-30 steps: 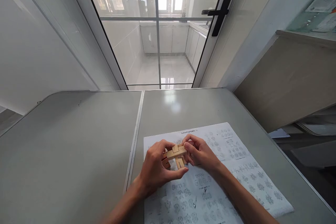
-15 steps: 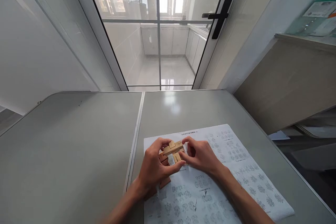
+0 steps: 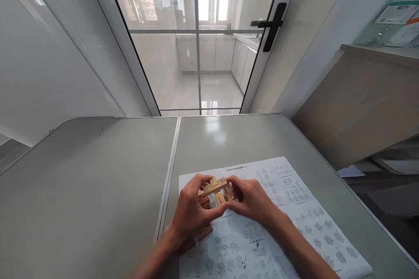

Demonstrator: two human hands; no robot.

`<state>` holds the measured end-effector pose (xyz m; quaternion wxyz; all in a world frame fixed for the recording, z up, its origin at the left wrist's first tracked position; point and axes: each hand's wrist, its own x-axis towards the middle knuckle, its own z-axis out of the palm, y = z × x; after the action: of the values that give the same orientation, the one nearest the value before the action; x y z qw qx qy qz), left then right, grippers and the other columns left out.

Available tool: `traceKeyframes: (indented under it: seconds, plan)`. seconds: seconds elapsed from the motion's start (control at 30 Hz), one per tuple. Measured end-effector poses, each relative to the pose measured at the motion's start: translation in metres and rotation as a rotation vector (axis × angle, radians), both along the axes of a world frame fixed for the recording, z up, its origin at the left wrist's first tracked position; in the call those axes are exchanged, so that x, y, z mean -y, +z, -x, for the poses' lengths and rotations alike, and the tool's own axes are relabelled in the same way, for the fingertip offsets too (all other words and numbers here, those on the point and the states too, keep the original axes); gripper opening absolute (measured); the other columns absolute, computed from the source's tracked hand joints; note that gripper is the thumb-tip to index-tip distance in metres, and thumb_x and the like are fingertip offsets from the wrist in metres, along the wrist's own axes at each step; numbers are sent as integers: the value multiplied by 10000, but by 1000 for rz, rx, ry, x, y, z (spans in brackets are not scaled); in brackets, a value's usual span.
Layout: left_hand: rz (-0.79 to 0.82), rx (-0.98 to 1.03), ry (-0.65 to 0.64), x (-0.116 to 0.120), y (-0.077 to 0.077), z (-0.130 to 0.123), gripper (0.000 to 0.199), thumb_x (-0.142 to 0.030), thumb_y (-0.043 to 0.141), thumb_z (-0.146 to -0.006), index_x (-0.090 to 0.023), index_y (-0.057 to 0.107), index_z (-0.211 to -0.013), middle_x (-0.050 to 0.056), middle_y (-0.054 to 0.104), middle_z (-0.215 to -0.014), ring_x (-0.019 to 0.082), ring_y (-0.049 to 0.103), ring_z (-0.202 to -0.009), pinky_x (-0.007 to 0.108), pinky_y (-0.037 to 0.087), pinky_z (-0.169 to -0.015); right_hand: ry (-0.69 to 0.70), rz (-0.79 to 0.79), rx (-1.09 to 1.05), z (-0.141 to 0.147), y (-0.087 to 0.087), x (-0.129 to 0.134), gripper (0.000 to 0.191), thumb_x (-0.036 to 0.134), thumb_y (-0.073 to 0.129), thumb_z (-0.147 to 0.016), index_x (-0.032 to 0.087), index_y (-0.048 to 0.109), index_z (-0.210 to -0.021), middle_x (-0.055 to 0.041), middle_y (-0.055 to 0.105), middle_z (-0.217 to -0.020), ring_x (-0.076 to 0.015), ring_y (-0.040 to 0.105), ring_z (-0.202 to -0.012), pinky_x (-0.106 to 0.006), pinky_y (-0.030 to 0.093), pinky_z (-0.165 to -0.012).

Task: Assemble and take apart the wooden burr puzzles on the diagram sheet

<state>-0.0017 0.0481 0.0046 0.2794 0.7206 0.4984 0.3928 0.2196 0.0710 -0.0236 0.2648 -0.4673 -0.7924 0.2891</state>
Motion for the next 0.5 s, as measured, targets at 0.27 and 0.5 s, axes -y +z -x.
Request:
traceKeyframes:
  seconds: [0.27, 0.5]
  plan:
    - [20, -26, 12, 0, -2, 1, 483, -344, 905, -745, -233, 643, -1135, 14, 741, -1009, 207, 712, -874, 330, 586, -821, -97, 53, -260, 3, -3, 2, 155, 196, 648, -856, 249, 637, -1001, 78, 516, -628, -110, 435, -496, -237, 352, -510]
    - [17, -38, 49, -1, 0, 2, 497, -345, 924, -717, -239, 660, -1125, 0, 741, -989, 200, 701, -859, 321, 582, -812, -167, 351, -643, -2, 4, -3, 282, 423, 673, -952, 232, 671, -1159, -28, 720, -878, -150, 536, -627, -272, 444, -585]
